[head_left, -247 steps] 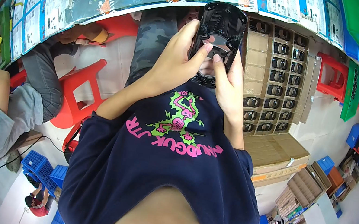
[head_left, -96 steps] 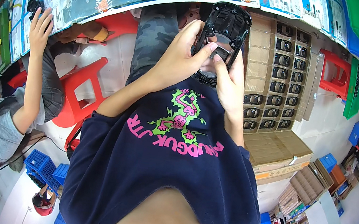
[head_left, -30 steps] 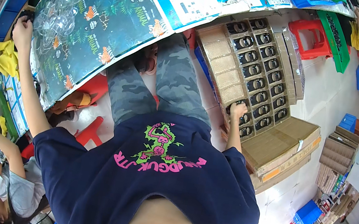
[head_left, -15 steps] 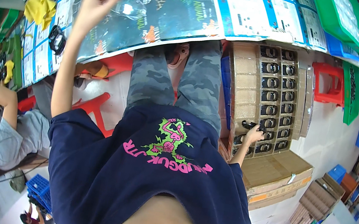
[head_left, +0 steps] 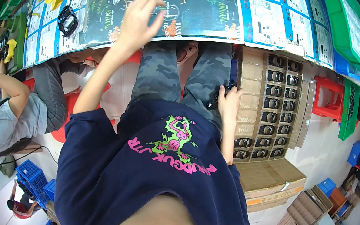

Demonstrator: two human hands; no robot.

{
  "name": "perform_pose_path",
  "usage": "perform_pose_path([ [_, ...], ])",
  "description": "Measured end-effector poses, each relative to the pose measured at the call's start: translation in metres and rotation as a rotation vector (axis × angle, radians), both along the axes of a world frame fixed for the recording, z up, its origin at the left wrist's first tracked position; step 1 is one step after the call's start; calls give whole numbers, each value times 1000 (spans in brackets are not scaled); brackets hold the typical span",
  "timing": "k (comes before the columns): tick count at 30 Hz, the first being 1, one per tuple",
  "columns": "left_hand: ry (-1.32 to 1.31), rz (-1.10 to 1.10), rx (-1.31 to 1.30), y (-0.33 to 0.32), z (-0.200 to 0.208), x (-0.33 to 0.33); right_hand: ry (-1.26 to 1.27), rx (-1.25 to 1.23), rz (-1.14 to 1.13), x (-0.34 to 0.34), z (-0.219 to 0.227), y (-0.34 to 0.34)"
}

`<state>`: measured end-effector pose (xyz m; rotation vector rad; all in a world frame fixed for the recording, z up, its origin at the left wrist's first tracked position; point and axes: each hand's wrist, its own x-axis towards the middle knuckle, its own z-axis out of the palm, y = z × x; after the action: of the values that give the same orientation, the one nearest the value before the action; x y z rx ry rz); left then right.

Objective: The person assembles toy cars by picking up car body shells from a tray and clear windshield inserts from the table, pressing each windshield into a car body by hand, and removing an empty tray layer.

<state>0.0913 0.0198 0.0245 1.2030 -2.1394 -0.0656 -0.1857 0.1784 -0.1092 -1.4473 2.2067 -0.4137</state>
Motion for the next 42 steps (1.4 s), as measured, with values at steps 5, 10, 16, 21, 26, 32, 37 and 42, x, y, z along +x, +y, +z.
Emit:
perform_pose_path([
  [5, -276, 7, -37, 29, -22, -9, 22, -7, 14, 10, 6, 2],
  [10, -176, -99, 43, 37, -28, -6, -28, 140, 312, -6, 16, 15],
  [16, -87, -199, -9, 44, -40, -6, -100, 233, 416, -21, 22, 11],
  [21, -74, -251, -72, 51, -47, -6, -70, 238, 423, -32, 24, -2],
  [26, -121, -425, -143, 72, -60, -10, 24, -262, 590, -43, 13, -10],
  [32, -24, -581, 10, 100, -85, -24, -465, -242, 398, -33, -24, -11],
  [37, 120, -511, -32, 105, -78, -32, -766, -311, 141, -29, -34, -17],
  [42, 198, -494, -47, 112, -71, -46, -1429, -155, -195, 5, 14, -10],
])
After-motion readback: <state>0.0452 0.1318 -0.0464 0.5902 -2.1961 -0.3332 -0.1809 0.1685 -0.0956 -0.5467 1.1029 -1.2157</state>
